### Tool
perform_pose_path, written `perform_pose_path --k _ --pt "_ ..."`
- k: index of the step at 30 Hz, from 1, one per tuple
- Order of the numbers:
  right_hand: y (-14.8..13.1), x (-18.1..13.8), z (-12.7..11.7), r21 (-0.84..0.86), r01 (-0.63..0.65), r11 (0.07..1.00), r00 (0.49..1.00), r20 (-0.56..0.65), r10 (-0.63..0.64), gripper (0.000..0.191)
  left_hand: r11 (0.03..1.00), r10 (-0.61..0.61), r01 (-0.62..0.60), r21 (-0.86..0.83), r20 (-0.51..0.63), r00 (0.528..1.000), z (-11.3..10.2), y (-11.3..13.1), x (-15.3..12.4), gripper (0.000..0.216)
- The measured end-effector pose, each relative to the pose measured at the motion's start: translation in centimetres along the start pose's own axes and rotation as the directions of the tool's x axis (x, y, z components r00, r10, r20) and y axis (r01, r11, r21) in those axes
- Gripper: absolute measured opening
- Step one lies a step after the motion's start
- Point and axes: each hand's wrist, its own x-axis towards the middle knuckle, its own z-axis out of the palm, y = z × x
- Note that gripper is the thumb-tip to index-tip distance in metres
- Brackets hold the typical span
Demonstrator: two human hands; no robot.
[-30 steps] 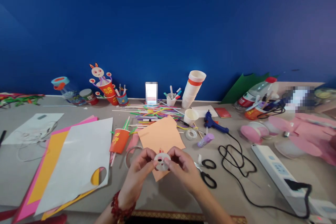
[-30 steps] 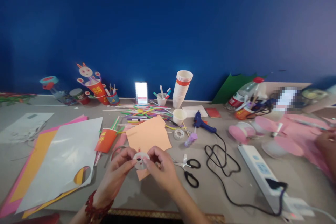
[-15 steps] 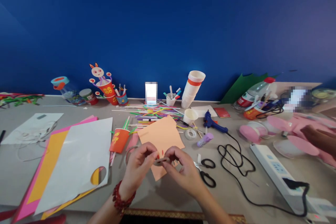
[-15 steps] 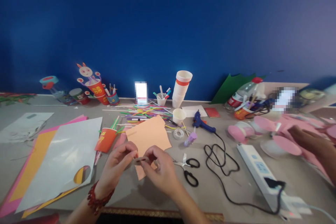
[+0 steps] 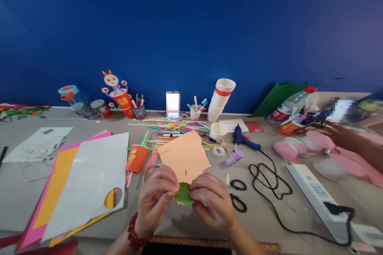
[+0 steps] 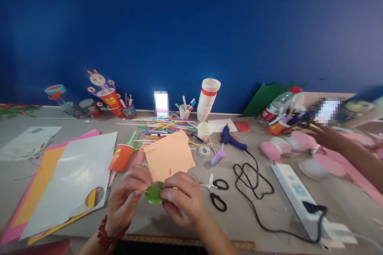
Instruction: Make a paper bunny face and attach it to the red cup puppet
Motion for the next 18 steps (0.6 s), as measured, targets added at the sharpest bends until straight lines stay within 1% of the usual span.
perform_pose_path --k 5,10,18 --pt "-0.04 -0.02 0.24 0.036 -0.033 0.999 0.999 -0.030 0.034 0.015 0.999 0.032 -0.032 0.042 -0.004 0.999 -0.02 -0.26 -0.14 0.014" --pt "-0.12 0.06 0.48 0.087 -0.081 0.993 0.995 -0.057 0.086 0.015 1.000 -0.008 0.009 0.018 -0.032 0.999 0.18 -0.55 -0.40 0.013" --pt "-0.15 0.07 0.75 0.093 -0.126 0.988 0.987 -0.088 0.134 0.014 1.000 -0.015 0.016 0.011 -0.029 0.999 0.36 -0.44 -0.46 0.014"
